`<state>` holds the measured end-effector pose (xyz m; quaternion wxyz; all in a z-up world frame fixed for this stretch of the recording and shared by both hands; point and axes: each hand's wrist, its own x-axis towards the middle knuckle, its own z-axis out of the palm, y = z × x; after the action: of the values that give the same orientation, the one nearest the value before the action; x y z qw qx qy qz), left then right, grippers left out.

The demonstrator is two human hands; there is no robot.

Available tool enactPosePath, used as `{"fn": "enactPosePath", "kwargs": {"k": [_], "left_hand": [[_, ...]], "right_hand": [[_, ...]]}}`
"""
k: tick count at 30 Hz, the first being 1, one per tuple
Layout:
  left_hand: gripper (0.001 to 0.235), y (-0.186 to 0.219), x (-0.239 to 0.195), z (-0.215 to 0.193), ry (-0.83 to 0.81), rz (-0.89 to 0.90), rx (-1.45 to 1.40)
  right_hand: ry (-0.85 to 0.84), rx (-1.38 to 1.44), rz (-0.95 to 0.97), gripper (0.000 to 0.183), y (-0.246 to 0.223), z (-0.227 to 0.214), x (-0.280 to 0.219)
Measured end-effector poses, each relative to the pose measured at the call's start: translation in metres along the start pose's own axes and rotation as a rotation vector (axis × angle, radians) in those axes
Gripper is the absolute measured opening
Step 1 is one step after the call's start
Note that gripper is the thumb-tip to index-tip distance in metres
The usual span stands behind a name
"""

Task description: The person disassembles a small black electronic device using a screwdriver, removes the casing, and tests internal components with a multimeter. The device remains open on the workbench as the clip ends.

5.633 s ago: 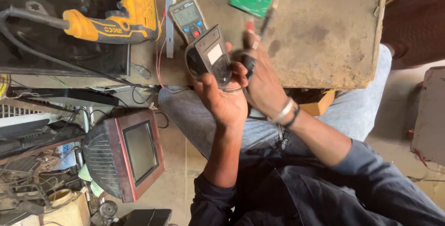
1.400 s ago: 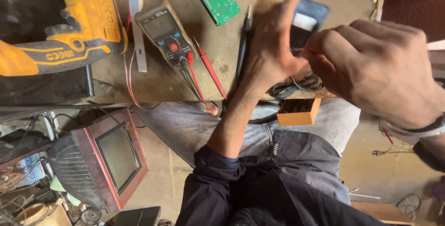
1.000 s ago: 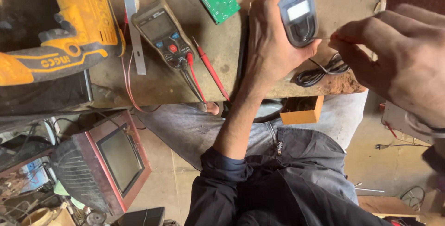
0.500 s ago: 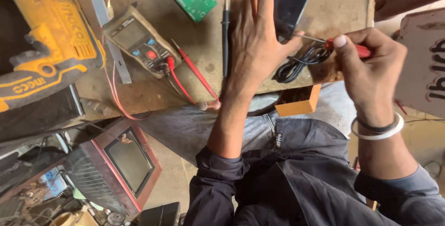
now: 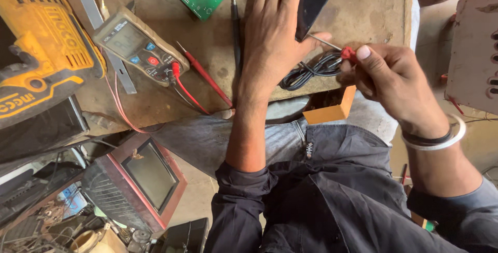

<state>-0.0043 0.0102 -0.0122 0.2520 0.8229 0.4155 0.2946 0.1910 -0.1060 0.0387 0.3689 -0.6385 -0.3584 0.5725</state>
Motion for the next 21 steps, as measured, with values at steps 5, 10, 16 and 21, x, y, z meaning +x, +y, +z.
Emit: {"fn": "enactPosePath", "kwargs": {"k": [5, 10, 16, 21], "left_hand": [[0.1, -0.002, 0.001, 0.003, 0.033, 0.024, 0.021], [0.095, -0.002, 0.001, 0.005, 0.075, 0.053, 0.009], [0.092, -0.008, -0.002, 0.012, 0.081, 0.031, 0.014], [0.091, -0.008, -0.005, 0.013, 0.111, 0.021, -0.019]], "right_hand": [[0.155, -0.339, -0.211, 0.027, 0.011, 0.015, -0.014], [0.332, -0.711, -0.474, 0.019, 0.017, 0.026, -0.019], [0.339, -0.76, -0.731, 0.014, 0.014, 0.026, -0.018], [0.291, -0.662, -0.5, 0.019, 0.012, 0.027, -0.019]]}}
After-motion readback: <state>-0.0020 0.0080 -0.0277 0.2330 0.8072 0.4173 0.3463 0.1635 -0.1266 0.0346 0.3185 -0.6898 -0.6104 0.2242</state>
